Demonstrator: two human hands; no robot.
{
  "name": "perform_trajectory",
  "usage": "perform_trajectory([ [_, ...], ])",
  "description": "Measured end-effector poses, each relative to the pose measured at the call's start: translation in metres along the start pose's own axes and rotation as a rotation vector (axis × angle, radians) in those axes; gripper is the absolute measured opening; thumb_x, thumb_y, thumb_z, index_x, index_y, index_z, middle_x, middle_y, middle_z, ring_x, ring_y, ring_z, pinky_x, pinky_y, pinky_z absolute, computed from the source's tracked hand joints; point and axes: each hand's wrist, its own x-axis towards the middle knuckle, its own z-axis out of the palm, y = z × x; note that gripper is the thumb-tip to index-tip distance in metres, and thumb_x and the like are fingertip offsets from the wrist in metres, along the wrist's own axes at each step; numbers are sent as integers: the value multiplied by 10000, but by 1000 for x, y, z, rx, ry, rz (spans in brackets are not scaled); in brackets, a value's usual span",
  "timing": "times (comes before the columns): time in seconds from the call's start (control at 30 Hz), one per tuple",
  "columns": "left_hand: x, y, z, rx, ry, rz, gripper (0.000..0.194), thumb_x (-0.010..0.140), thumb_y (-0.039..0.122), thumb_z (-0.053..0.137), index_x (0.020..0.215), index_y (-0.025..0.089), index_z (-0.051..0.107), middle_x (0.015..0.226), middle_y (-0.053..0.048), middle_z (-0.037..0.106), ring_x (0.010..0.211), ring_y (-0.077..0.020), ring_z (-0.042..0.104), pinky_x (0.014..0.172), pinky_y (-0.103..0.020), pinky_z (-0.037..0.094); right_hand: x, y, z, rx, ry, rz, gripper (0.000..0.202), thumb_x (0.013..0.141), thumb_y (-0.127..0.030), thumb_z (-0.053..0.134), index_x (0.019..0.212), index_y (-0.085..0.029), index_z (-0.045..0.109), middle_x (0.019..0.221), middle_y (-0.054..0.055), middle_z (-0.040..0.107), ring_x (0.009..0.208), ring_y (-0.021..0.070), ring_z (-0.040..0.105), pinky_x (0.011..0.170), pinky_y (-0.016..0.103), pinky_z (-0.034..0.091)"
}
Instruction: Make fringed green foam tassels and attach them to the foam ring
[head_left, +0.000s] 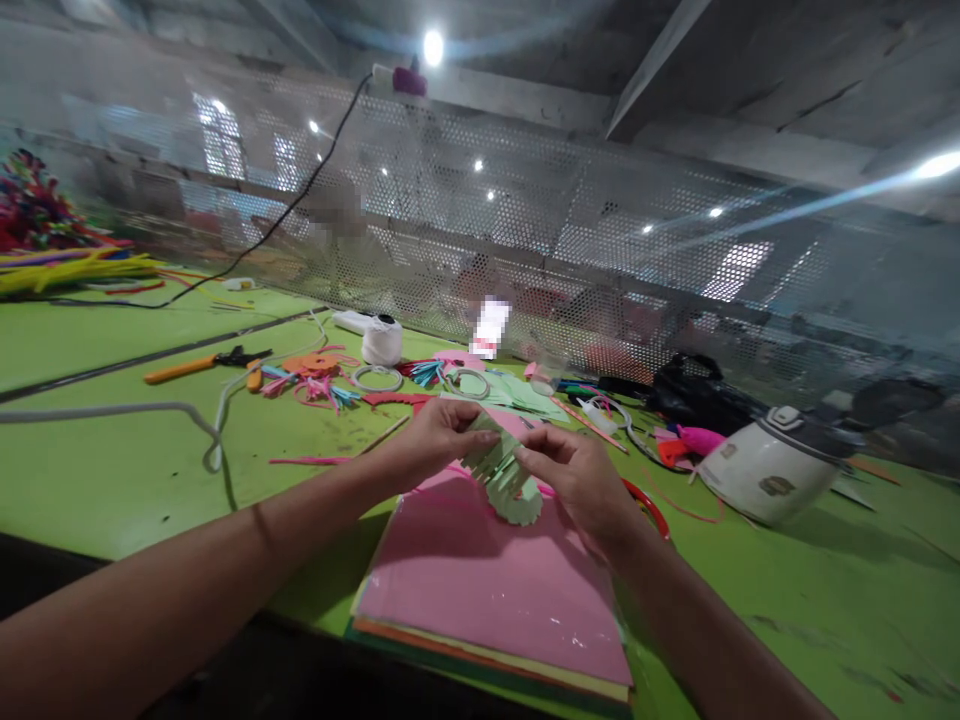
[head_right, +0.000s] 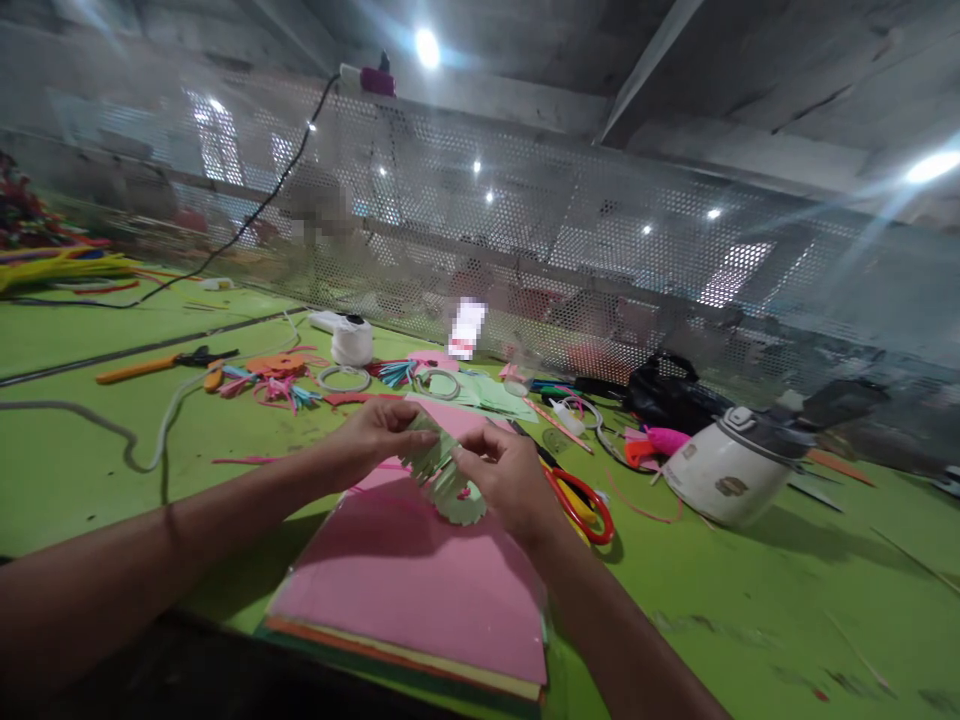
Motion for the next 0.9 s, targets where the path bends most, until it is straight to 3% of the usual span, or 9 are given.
perform_trajectory([
  [0.23, -1, 6, 2, 309, -27, -30, 331, 704, 402, 670, 850, 105, 665, 639, 4, 567, 582, -93, 477, 528, -199, 352, -2, -6, 4, -172, -16, -42, 154, 769, -313, 620, 755, -165, 658, 712, 30, 633, 654, 161, 552, 607, 292, 436],
  [0.37, 0, 12, 5, 438, -55, -63, 355, 667, 423, 687, 805, 95, 684, 638, 1, 582, 591, -102, 478, 521, -198, 349, -4, -11, 8, -289, 4, -112, 136, 763, -286, 620, 696, -176, 665, 661, 16, 604, 625, 155, 516, 573, 276, 410],
  [0.63, 1, 9, 5, 348, -36, -170, 257, 624, 346, 698, 687, 100, 659, 528, 32, 503, 509, -86, 426, 490, -213, 323, -3, -2, 4, -246, -20, -136, 177, 809, -315, 585, 732, -173, 659, 680, 17, 608, 637, 149, 515, 586, 275, 409],
  [0.9, 0, 7, 6, 176, -75, -174, 145, 561, 223, 695, 603, 112, 612, 526, 42, 518, 499, -78, 437, 517, -218, 362, -4, -5, 4, -210, 12, -167, 155, 824, -307, 578, 741, -185, 626, 669, -5, 583, 626, 134, 507, 586, 262, 408],
])
